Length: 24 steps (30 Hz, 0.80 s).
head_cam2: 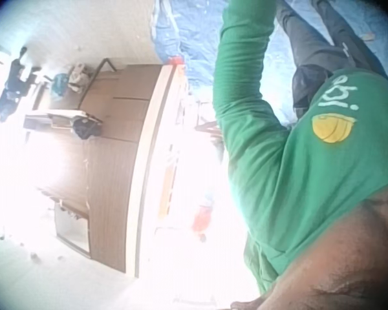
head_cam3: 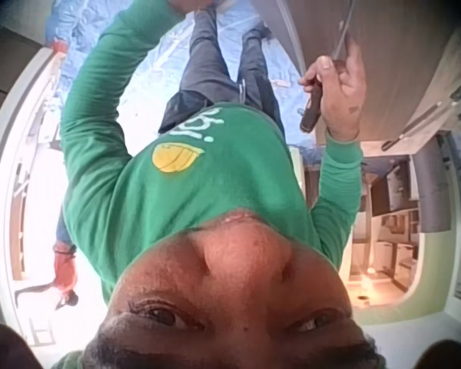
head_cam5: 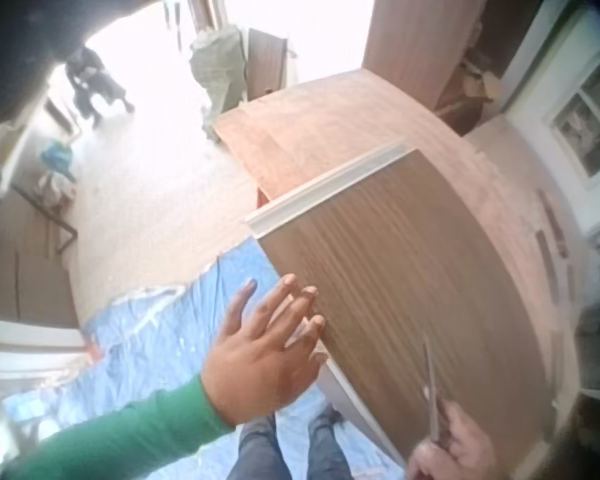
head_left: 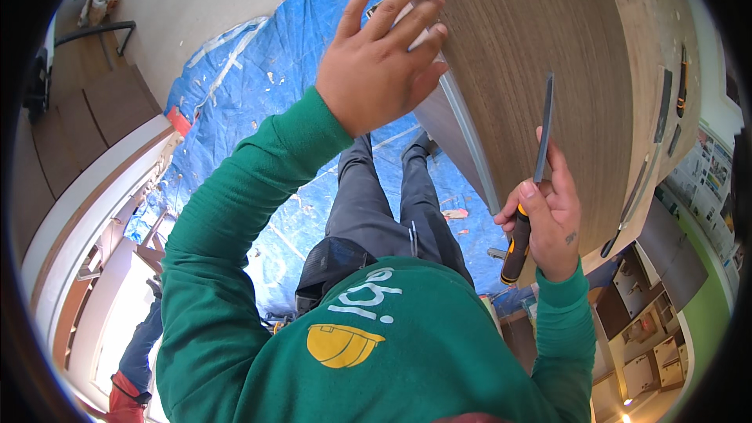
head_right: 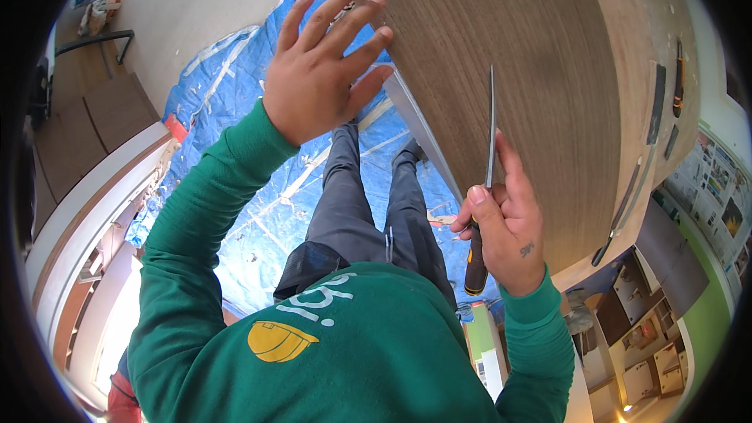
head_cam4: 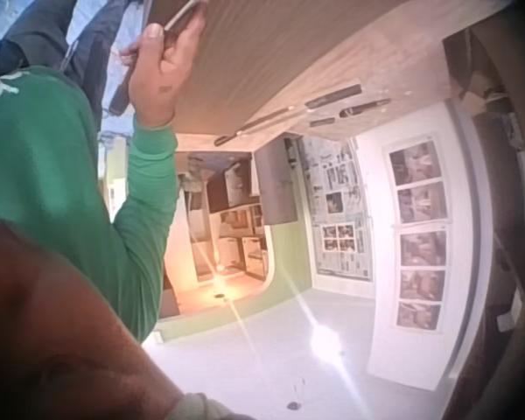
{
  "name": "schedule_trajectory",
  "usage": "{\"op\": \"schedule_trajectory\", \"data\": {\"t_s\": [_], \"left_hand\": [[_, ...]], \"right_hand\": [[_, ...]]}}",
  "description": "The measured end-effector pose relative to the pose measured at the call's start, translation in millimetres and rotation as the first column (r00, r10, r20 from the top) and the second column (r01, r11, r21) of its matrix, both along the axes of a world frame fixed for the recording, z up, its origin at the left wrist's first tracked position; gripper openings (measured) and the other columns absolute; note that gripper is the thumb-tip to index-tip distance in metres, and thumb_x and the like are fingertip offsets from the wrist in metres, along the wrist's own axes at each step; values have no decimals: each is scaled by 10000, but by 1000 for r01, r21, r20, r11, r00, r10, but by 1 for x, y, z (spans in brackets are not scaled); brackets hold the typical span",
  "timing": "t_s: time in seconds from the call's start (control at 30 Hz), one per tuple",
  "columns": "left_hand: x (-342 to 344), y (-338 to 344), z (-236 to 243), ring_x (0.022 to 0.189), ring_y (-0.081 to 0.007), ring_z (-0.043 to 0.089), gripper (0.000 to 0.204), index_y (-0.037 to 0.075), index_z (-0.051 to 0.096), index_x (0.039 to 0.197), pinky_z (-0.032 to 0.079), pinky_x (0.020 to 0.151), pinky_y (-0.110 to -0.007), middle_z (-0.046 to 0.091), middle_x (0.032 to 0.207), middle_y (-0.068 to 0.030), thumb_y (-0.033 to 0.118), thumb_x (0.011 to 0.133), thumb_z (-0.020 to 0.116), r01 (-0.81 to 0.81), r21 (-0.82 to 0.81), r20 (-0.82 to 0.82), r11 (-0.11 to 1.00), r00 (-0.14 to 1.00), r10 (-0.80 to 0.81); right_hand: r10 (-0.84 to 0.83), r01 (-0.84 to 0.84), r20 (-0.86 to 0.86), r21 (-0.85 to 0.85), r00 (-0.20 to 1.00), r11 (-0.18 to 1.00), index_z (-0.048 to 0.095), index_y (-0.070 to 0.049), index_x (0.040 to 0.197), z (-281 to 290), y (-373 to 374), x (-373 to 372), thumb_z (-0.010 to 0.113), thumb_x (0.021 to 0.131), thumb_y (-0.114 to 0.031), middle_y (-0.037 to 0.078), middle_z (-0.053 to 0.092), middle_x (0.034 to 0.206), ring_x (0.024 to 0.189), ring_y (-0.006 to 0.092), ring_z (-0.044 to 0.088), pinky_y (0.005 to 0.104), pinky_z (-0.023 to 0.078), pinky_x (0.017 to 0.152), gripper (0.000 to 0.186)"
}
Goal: The person trims the edge of a wooden panel using a utility knife and a metal straightedge. They repeatedly reposition the panel and the straightedge to guide the knife along the edge, removing excess material.
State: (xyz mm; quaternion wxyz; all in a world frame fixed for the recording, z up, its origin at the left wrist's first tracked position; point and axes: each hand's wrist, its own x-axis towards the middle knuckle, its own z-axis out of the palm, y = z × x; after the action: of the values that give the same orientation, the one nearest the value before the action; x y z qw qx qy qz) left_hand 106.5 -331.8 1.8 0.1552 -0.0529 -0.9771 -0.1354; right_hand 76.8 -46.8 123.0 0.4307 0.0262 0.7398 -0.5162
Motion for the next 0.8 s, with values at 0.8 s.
{"op": "schedule_trajectory", "data": {"t_s": [0.8], "left_hand": [[-101,-52,16,1551,-455,320,637,76,696,1110,224,1245,-623,380,1645,-304,511,685,883,-5,94,440,996,897,-37]], "right_hand": [[-27,27,-84,0,996,1000,343,-32,1644,2,-5,7,528,1078,-113,22,626,747,646,80,597,254,500,628,601]]}}
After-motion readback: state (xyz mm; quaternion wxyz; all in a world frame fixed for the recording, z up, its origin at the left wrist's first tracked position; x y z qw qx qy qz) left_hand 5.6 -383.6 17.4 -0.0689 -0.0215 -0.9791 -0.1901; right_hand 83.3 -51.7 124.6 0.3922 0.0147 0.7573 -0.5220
